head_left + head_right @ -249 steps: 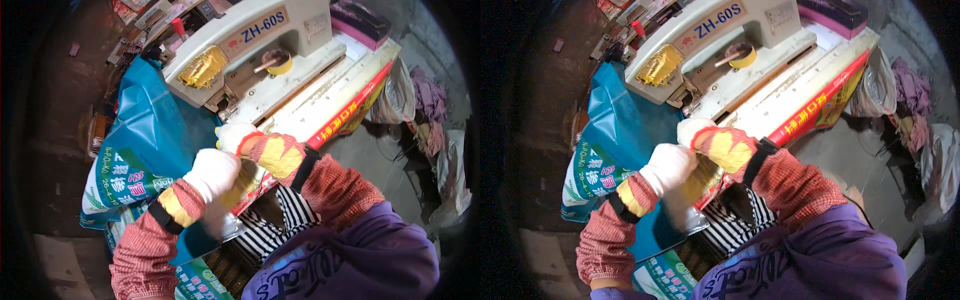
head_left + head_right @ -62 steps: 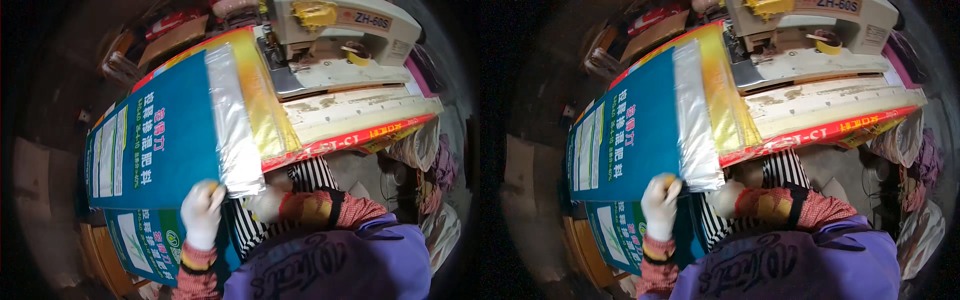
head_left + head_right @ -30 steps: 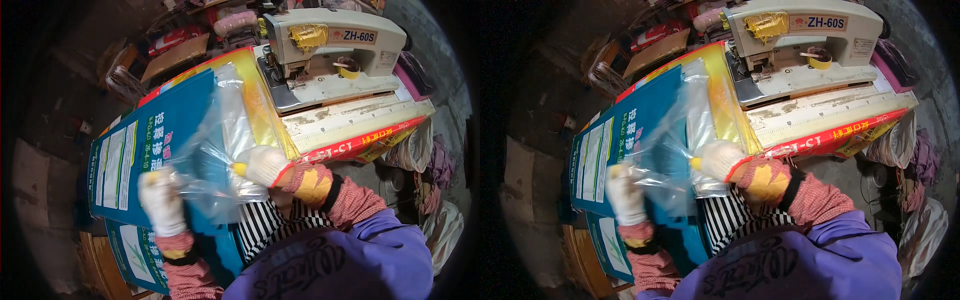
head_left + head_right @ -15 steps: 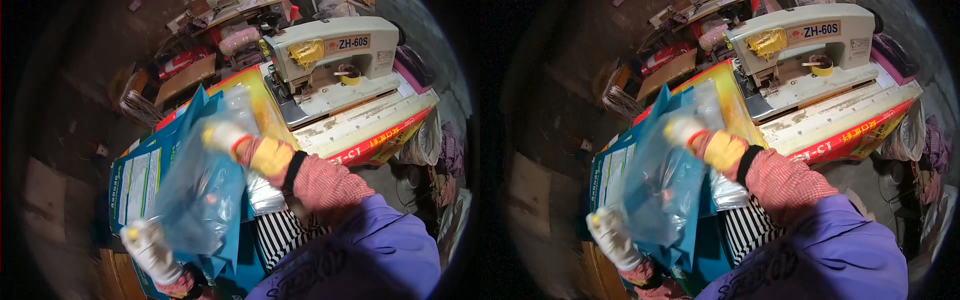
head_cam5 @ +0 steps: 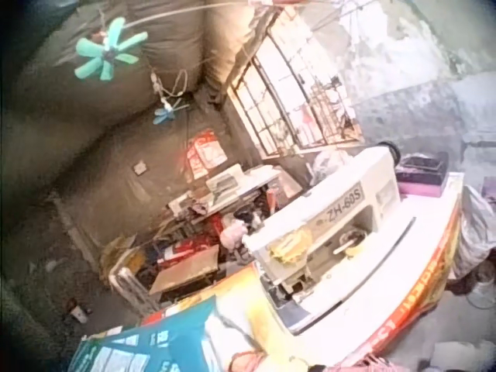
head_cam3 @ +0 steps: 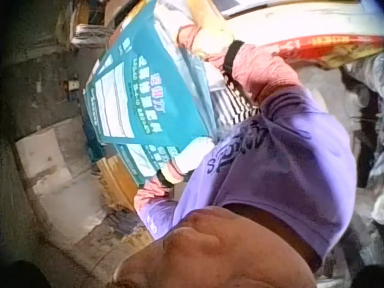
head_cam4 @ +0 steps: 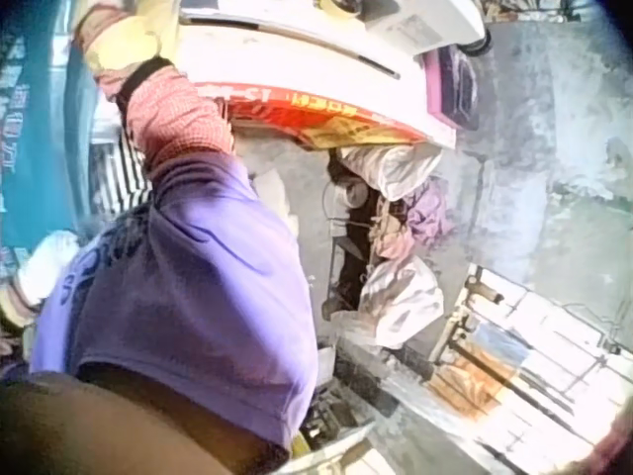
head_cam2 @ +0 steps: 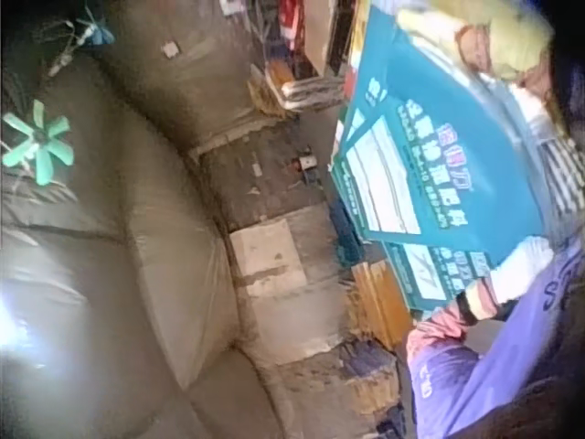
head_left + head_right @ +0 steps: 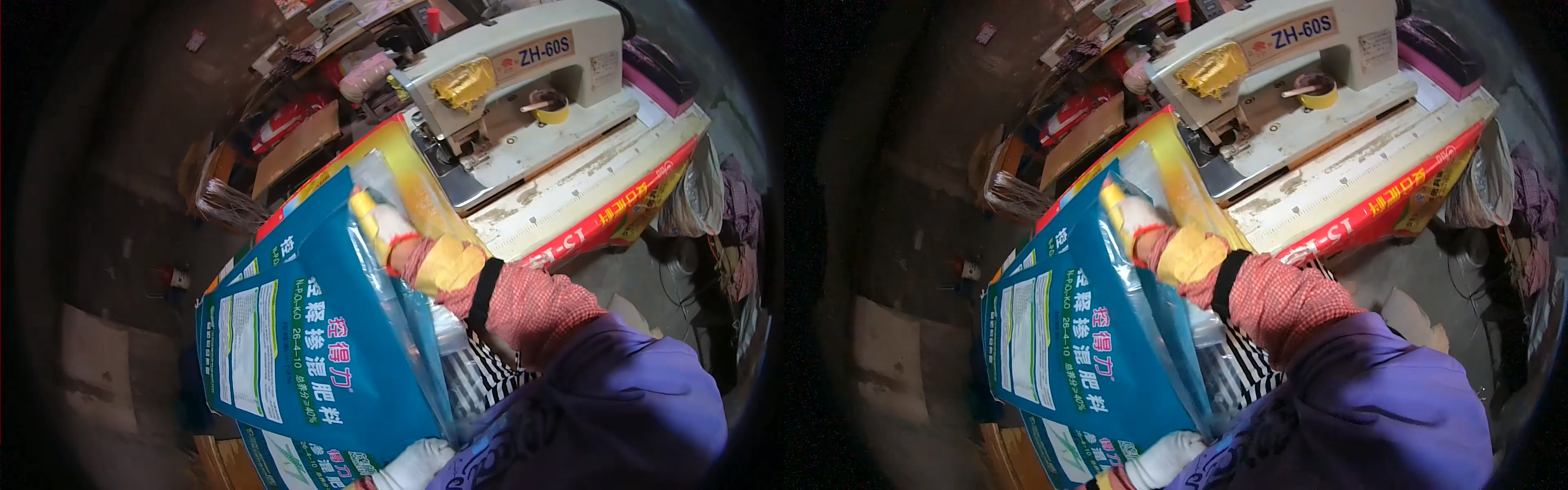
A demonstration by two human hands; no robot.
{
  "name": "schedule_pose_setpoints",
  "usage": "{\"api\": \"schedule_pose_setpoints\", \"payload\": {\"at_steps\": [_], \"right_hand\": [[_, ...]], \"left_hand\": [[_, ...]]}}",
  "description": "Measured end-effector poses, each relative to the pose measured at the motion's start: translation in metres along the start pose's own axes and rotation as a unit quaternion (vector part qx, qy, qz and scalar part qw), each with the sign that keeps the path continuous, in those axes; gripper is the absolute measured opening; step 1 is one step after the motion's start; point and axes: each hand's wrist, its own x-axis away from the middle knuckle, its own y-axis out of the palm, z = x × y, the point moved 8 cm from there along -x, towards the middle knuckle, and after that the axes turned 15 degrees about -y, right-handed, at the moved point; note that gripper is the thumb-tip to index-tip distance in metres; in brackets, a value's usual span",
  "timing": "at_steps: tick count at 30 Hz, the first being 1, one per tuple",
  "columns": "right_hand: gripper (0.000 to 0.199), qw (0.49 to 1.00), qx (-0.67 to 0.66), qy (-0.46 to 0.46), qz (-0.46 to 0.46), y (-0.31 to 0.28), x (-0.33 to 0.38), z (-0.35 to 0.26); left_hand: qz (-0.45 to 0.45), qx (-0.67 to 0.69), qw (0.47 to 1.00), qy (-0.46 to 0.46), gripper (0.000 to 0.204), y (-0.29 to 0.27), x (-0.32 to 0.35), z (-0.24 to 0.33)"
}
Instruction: The recorder is using a heat-sealing machine to seal the tops of large plastic sacks containing smaller plastic liners.
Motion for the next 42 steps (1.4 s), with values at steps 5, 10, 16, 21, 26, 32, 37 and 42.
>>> {"api": "schedule_pose_setpoints", "payload": {"at_steps": [5, 10, 16, 21, 26, 32, 37, 42], "right_hand": [[0.036, 0.975, -0.087, 0.055, -0.195, 0.034, 0.08, 0.031], [0.048, 0.881, 0.206, -0.291, -0.31, 0.058, 0.11, 0.004], [0.057, 0.757, 0.399, -0.142, -0.497, 0.038, 0.16, -0.025], [0.073, 0.815, 0.29, -0.17, -0.472, 0.025, 0.159, -0.011], [0.085, 0.83, 0.29, -0.134, -0.456, 0.005, 0.125, 0.006], [0.071, 0.861, 0.212, -0.105, -0.45, 0.027, 0.145, 0.003], [0.025, 0.621, 0.227, -0.552, -0.509, 0.009, 0.191, 0.052], [0.028, 0.741, 0.427, -0.288, -0.431, -0.069, 0.219, 0.105]], "left_hand": [[-0.033, -0.033, 0.996, -0.081, 0.014, -0.113, -0.09, 0.008], [0.28, -0.368, 0.887, 0.003, 0.053, -0.214, -0.18, 0.026], [0.032, -0.486, 0.871, -0.067, 0.017, -0.15, -0.239, -0.042], [0.124, -0.347, 0.921, -0.131, 0.021, -0.169, -0.21, -0.084], [0.166, -0.454, 0.825, -0.292, 0.029, -0.217, -0.236, -0.087], [0.197, -0.695, 0.658, -0.213, 0.011, -0.266, -0.284, -0.077], [0.284, -0.779, 0.559, 0.002, 0.012, -0.3, -0.348, -0.011], [0.213, -0.698, 0.67, -0.139, 0.013, -0.283, -0.376, -0.019]]}}
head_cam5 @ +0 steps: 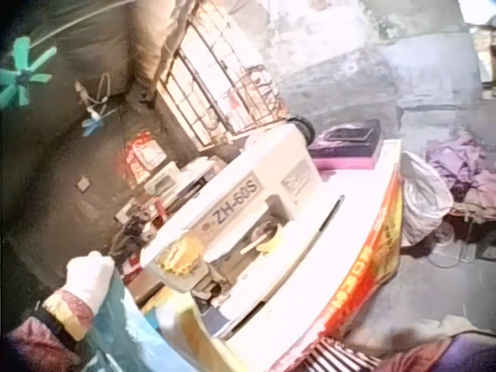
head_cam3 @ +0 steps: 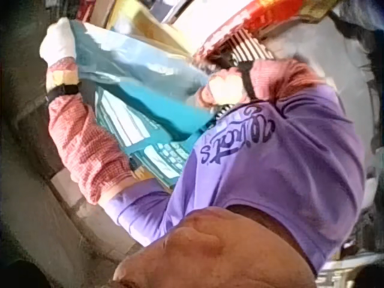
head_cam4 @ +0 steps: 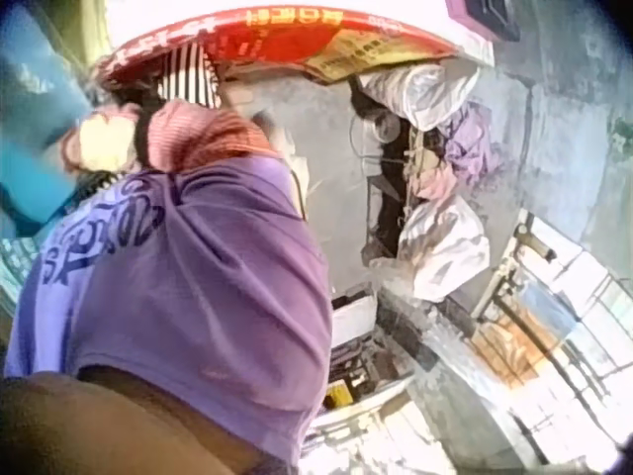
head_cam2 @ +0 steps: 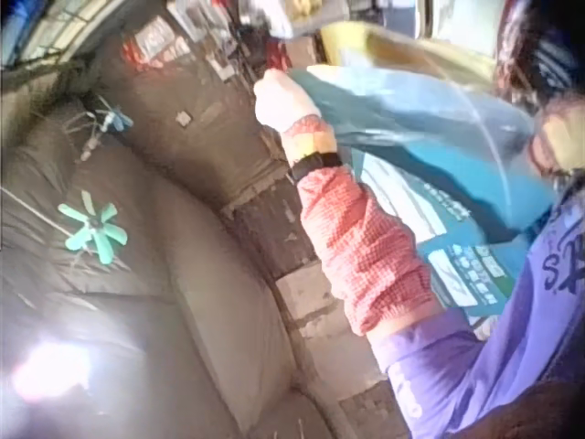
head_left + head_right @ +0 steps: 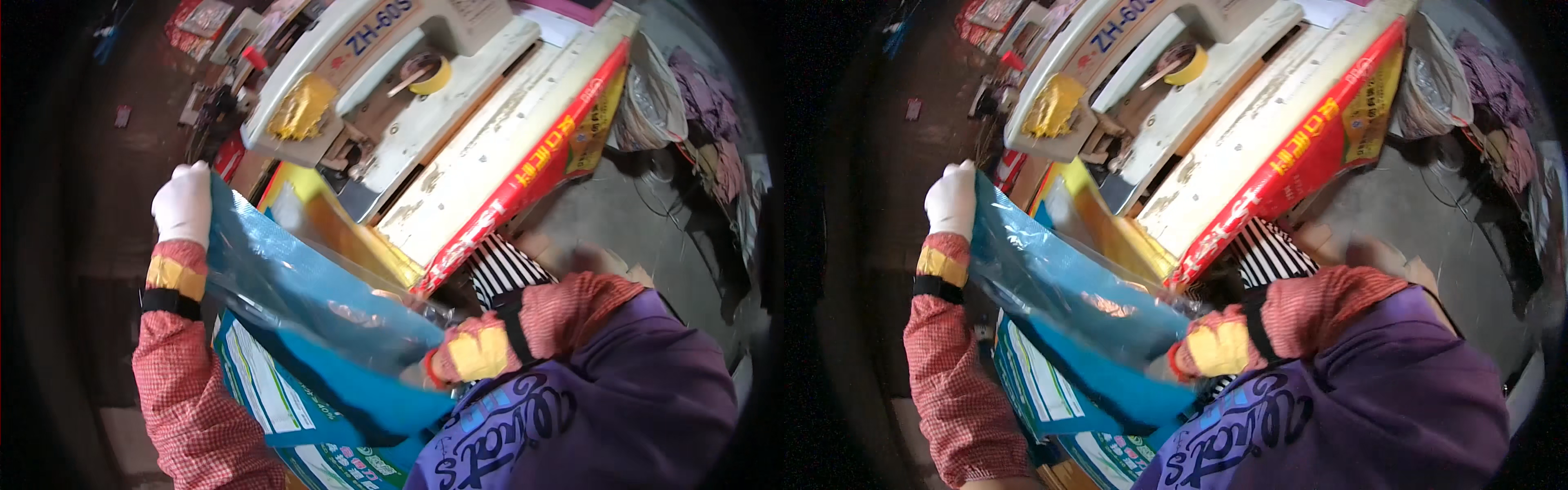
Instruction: The recorder is using a heat-sealing machine to seal the tops of large plastic sacks containing smaller plastic liners.
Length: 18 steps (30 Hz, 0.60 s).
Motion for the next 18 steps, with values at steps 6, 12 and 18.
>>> {"api": "schedule_pose_setpoints", "payload": {"at_steps": [6, 12, 18], "right_hand": [[0.046, 0.94, 0.05, 0.21, 0.264, -0.205, 0.053, -0.007], [0.049, 0.932, -0.03, 0.265, 0.246, -0.234, 0.051, 0.018], [0.022, 0.796, -0.43, 0.249, 0.347, -0.201, 0.038, 0.003]], "left_hand": [[-0.081, 0.041, 0.996, -0.024, 0.02, 0.019, 0.001, -0.008], [-0.113, 0.05, 0.992, -0.009, 0.021, 0.019, -0.001, 0.013], [-0.126, 0.052, 0.991, -0.007, 0.02, 0.019, 0.002, 0.016]]}}
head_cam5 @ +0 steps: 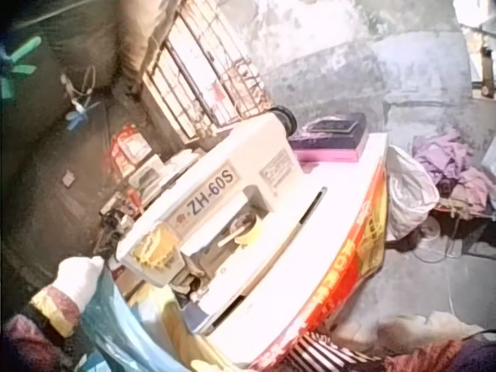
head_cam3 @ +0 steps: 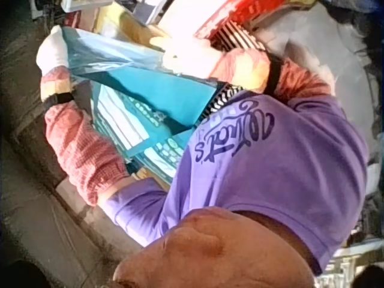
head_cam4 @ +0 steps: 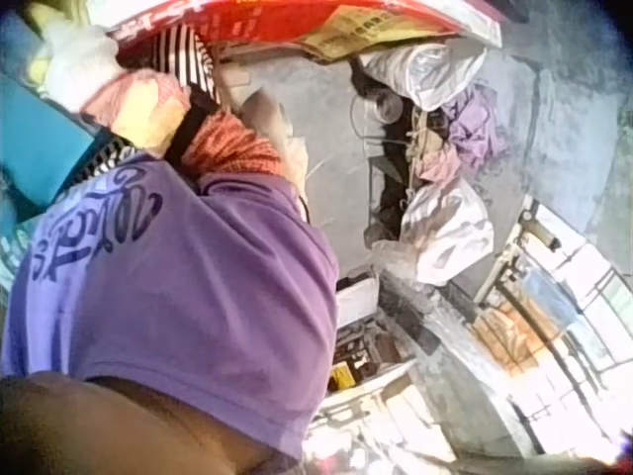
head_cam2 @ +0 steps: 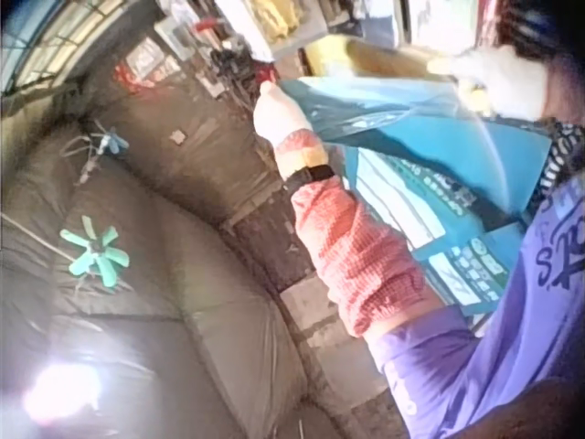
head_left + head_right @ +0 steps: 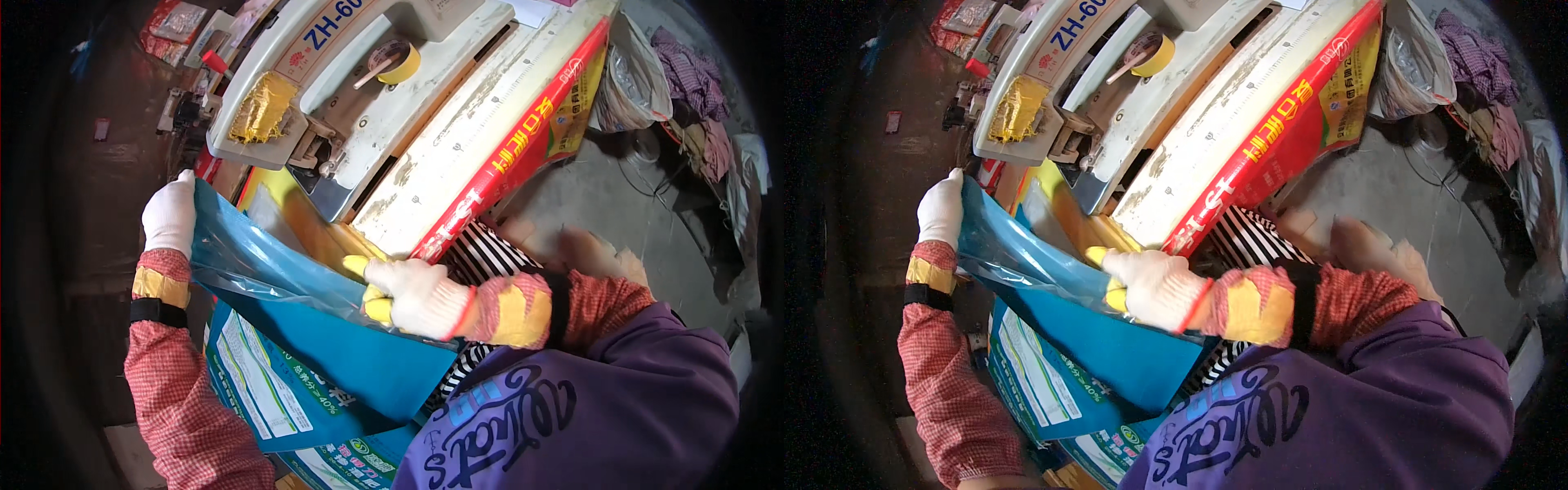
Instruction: The recorder is using a heat-sealing machine to seal the tops of large plastic sacks containing smaller plastic liners.
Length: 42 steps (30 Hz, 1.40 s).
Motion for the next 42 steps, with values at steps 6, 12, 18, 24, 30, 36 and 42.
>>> {"api": "schedule_pose_setpoints", "payload": {"at_steps": [6, 12, 18, 24, 30, 36, 42], "right_hand": [[0.029, 0.864, 0.437, -0.043, -0.245, 0.008, -0.026, 0.002], [0.019, 0.898, 0.345, -0.238, -0.136, 0.059, -0.033, -0.003], [0.026, 0.953, 0.282, -0.059, -0.092, 0.007, 0.008, 0.002], [0.033, 0.951, 0.294, 0.094, -0.019, -0.093, 0.049, 0.044], [0.034, 0.936, 0.341, 0.015, 0.083, -0.107, 0.053, 0.064], [0.024, 0.985, 0.09, -0.059, 0.136, -0.084, 0.031, -0.009], [0.021, 0.912, 0.403, 0.022, 0.067, -0.083, 0.031, -0.019]], "left_hand": [[-0.063, 0.127, 0.99, 0.028, 0.016, 0.01, -0.018, -0.003], [-0.06, 0.294, 0.954, -0.026, 0.013, 0.09, -0.087, -0.015], [0.066, 0.31, 0.945, -0.078, 0.021, 0.126, 0.0, 0.122], [0.131, 0.178, 0.973, 0.069, 0.026, 0.115, 0.027, 0.154], [0.251, 0.466, 0.842, 0.107, 0.034, 0.115, 0.017, 0.133], [0.194, 0.498, 0.837, 0.115, 0.027, 0.145, -0.01, 0.137], [0.081, 0.51, 0.847, 0.127, 0.017, 0.152, -0.017, 0.141]]}}
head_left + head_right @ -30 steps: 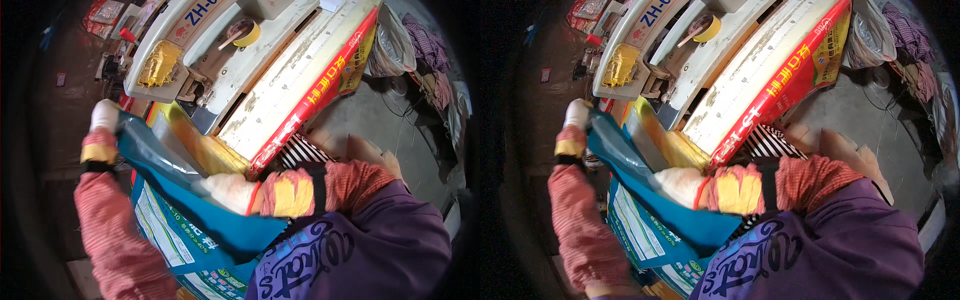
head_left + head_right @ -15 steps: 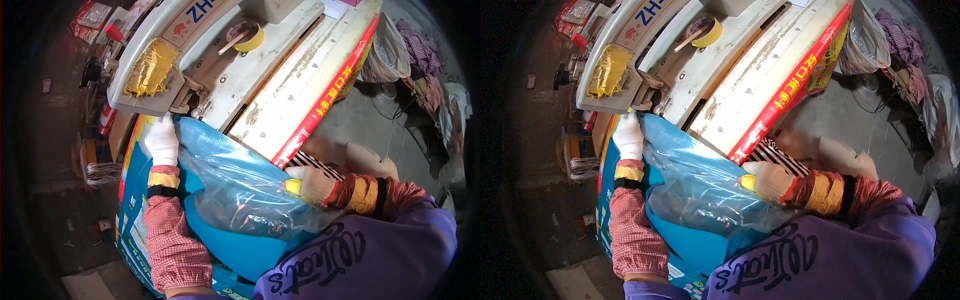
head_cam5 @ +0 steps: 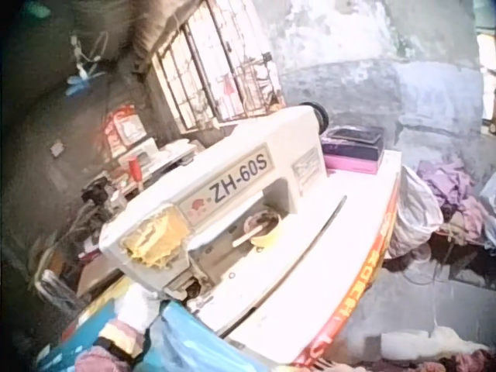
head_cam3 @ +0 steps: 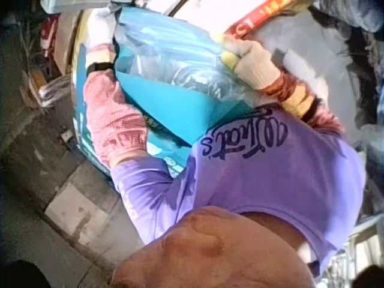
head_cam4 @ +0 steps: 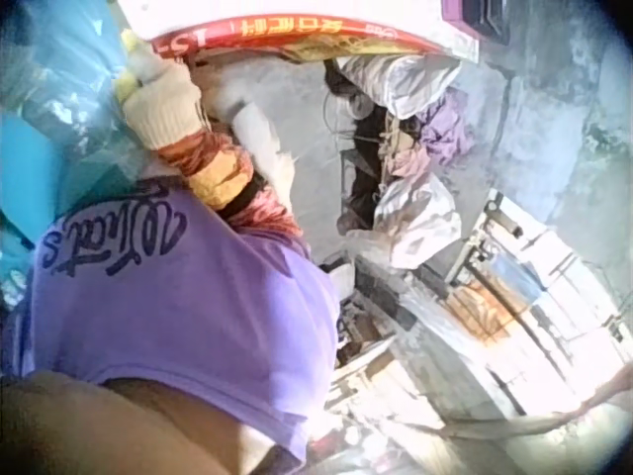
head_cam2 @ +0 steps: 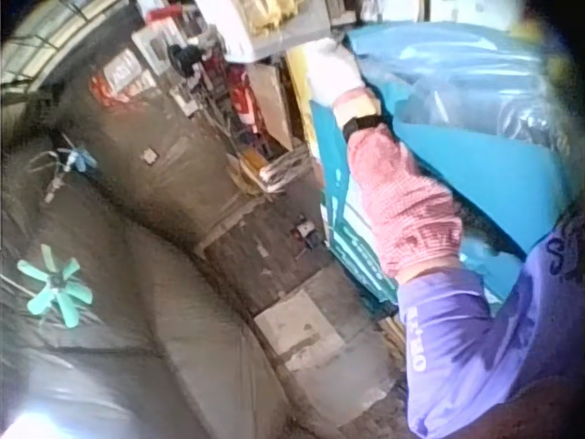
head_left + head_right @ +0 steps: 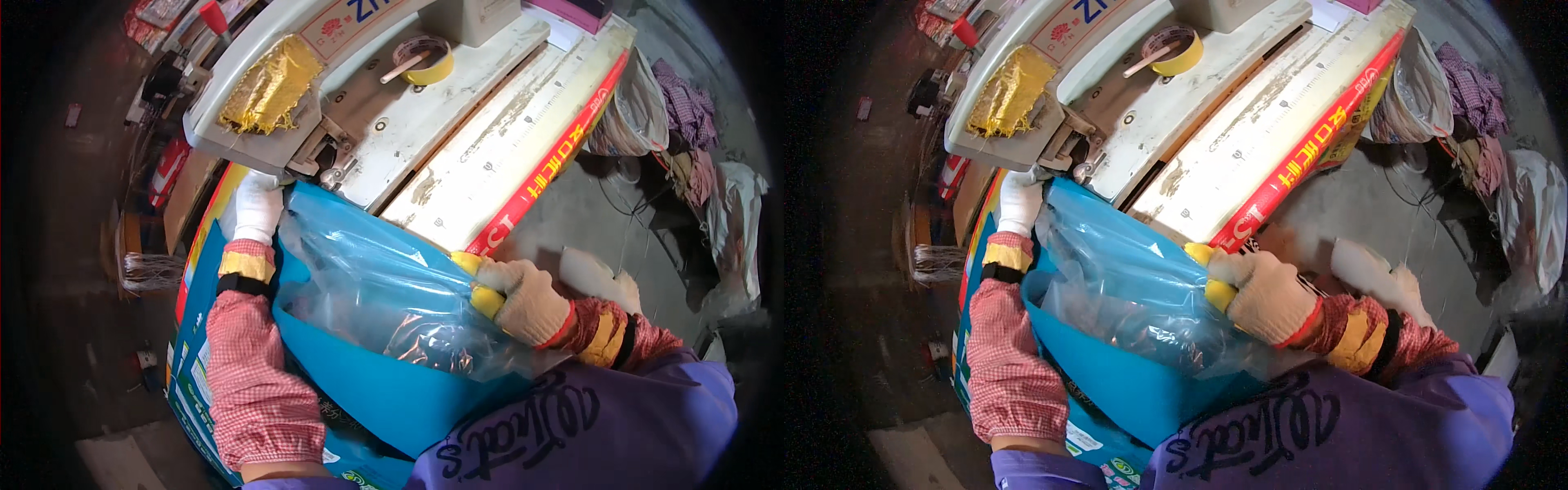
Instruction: The recorder is using a heat-sealing machine to seal the tops of large plastic sacks containing smaller plastic liners.
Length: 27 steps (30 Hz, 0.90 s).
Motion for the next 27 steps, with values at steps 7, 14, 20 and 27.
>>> {"api": "schedule_pose_setpoints", "payload": {"at_steps": [7, 14, 20, 27], "right_hand": [[0.019, 1.0, 0.006, 0.006, -0.015, -0.001, 0.013, -0.007], [0.025, 0.993, 0.076, 0.01, -0.092, -0.02, 0.035, -0.011], [0.024, 0.968, 0.21, -0.049, -0.125, 0.018, -0.02, -0.015], [0.017, 0.949, 0.273, 0.02, -0.159, 0.074, -0.165, -0.057]], "left_hand": [[-0.096, 0.087, 0.987, -0.097, 0.016, -0.003, 0.045, -0.028], [-0.105, 0.089, 0.989, -0.06, 0.017, -0.011, 0.027, 0.038], [-0.025, 0.083, 0.994, -0.073, 0.019, -0.003, -0.015, -0.017], [0.045, 0.053, 0.995, -0.071, 0.033, -0.069, -0.089, -0.118]]}}
